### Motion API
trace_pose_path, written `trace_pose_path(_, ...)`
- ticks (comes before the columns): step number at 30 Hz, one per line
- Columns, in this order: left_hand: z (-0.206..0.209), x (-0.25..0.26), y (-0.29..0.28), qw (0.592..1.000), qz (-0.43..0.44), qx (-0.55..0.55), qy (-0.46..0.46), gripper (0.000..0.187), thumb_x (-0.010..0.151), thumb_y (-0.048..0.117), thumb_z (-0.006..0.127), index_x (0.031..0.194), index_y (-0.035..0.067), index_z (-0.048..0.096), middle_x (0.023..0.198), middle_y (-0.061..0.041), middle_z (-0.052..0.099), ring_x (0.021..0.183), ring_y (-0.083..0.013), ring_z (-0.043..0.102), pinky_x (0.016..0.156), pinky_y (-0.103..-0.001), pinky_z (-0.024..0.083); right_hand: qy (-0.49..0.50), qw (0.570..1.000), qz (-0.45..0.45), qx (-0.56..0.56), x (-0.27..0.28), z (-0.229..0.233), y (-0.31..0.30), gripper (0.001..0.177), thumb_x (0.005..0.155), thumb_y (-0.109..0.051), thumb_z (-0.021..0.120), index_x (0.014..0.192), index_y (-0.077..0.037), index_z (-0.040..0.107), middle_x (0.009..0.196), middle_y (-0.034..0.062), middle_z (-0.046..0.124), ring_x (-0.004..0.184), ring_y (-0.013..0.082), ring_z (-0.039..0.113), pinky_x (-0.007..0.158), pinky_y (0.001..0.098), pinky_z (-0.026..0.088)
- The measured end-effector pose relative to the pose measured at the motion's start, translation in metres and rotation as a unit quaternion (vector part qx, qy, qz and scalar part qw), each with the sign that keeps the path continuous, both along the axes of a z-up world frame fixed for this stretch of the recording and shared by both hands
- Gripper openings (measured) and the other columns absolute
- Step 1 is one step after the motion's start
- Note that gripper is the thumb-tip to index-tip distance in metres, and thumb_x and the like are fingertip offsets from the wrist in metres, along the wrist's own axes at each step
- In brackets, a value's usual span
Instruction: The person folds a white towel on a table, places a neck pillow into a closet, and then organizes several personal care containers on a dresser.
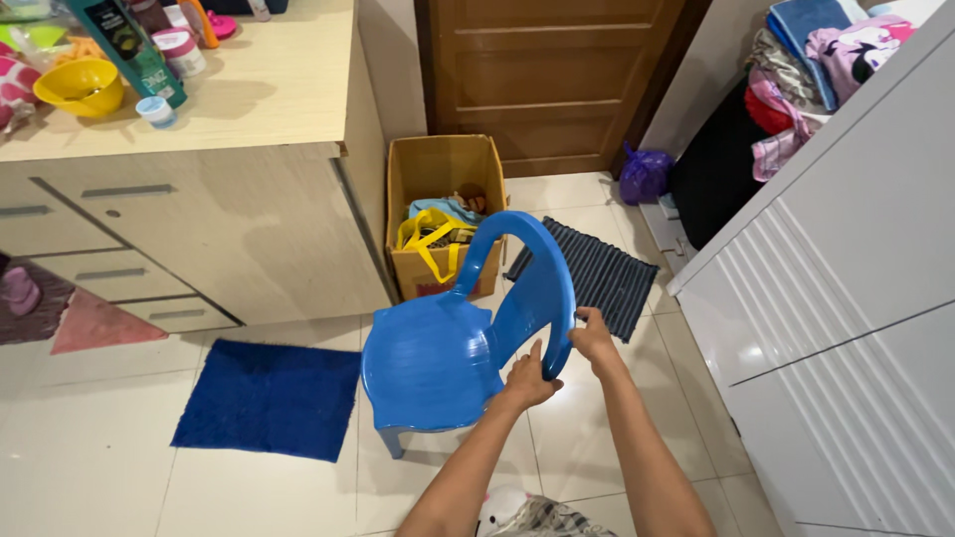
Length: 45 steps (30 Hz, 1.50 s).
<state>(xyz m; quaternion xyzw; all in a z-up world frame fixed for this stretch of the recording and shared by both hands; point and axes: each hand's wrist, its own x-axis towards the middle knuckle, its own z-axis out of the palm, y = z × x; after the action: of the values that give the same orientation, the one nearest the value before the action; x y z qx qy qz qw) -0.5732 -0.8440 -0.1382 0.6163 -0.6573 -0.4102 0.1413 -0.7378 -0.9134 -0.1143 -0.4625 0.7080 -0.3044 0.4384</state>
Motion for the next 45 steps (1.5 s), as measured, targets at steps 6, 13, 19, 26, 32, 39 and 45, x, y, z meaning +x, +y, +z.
trace_pose_path(6, 0.067, 0.06, 0.034, 0.997, 0.023, -0.004, -0.072, 0.052, 0.07, 0.035, 0.072, 0.115, 0.007, 0.073, 0.113, -0.017, 0.073, 0.113, -0.0346, 0.067, 0.108, -0.048, 0.046, -0.016, 0.996, 0.086, -0.024, 0.044, 0.057, 0.031, 0.081, 0.079, 0.002, 0.062, 0.154, -0.016, 0.038, 0.099, 0.027, 0.075, 0.09, 0.0304, 0.075, 0.089, 0.0429, 0.059)
trace_pose_path(13, 0.084, 0.161, 0.052, 0.984, 0.009, -0.057, -0.166, 0.047, 0.066, 0.023, 0.069, 0.112, 0.013, 0.076, 0.115, -0.019, 0.073, 0.117, -0.0364, 0.064, 0.12, -0.067, 0.019, 0.462, 0.796, 0.267, -0.286, 0.119, 0.118, 0.023, 0.096, 0.07, -0.007, 0.081, 0.152, -0.031, 0.038, 0.159, 0.0206, 0.034, 0.15, 0.0398, 0.024, 0.115, 0.0686, 0.013)
trace_pose_path(19, 0.093, 0.272, 0.062, 0.963, 0.006, -0.071, -0.26, 0.035, 0.077, 0.024, 0.072, 0.11, 0.016, 0.079, 0.113, -0.017, 0.074, 0.117, -0.0351, 0.066, 0.121, -0.072, 0.017, 0.399, 0.707, 0.478, -0.335, 0.171, 0.108, -0.014, 0.069, 0.082, -0.013, 0.077, 0.145, -0.029, 0.053, 0.157, 0.0113, 0.04, 0.153, 0.0321, 0.022, 0.121, 0.0697, 0.007)
trace_pose_path(26, 0.083, 0.379, 0.06, 0.95, 0.053, -0.077, -0.299, 0.039, 0.081, 0.027, 0.079, 0.118, 0.018, 0.073, 0.121, -0.014, 0.068, 0.123, -0.0349, 0.059, 0.11, -0.08, 0.018, 0.327, 0.676, 0.612, -0.248, 0.242, 0.122, -0.01, 0.041, 0.087, -0.018, 0.072, 0.127, -0.025, 0.07, 0.118, 0.0039, 0.076, 0.116, 0.0278, 0.067, 0.121, 0.0529, 0.035)
trace_pose_path(32, 0.079, 0.449, 0.072, 0.905, -0.02, -0.167, -0.391, 0.045, 0.081, -0.001, 0.066, 0.118, 0.023, 0.075, 0.124, -0.009, 0.071, 0.139, -0.0286, 0.053, 0.112, -0.086, 0.007, 0.325, 0.677, 0.601, -0.274, 0.305, 0.126, 0.009, 0.032, 0.087, -0.019, 0.07, 0.119, -0.021, 0.074, 0.101, 0.012, 0.076, 0.093, 0.0348, 0.072, 0.082, 0.046, 0.057)
trace_pose_path(39, 0.058, 0.509, 0.126, 0.9, 0.009, -0.196, -0.39, 0.046, 0.079, -0.003, 0.065, 0.116, 0.022, 0.076, 0.138, -0.005, 0.064, 0.146, -0.0333, 0.038, 0.104, -0.091, 0.002, 0.309, 0.656, 0.628, -0.283, 0.363, 0.118, 0.065, 0.039, 0.08, -0.014, 0.071, 0.119, -0.019, 0.073, 0.093, 0.0179, 0.074, 0.089, 0.0372, 0.072, 0.079, 0.047, 0.058)
trace_pose_path(45, 0.036, 0.54, 0.159, 0.924, -0.046, -0.105, -0.366, 0.052, 0.077, -0.003, 0.068, 0.122, 0.022, 0.074, 0.13, -0.006, 0.068, 0.147, -0.0297, 0.04, 0.11, -0.086, -0.001, 0.266, 0.655, 0.667, -0.238, 0.394, 0.114, 0.11, 0.04, 0.08, -0.021, 0.074, 0.12, -0.02, 0.073, 0.11, 0.0167, 0.073, 0.101, 0.0376, 0.069, 0.084, 0.0476, 0.056)
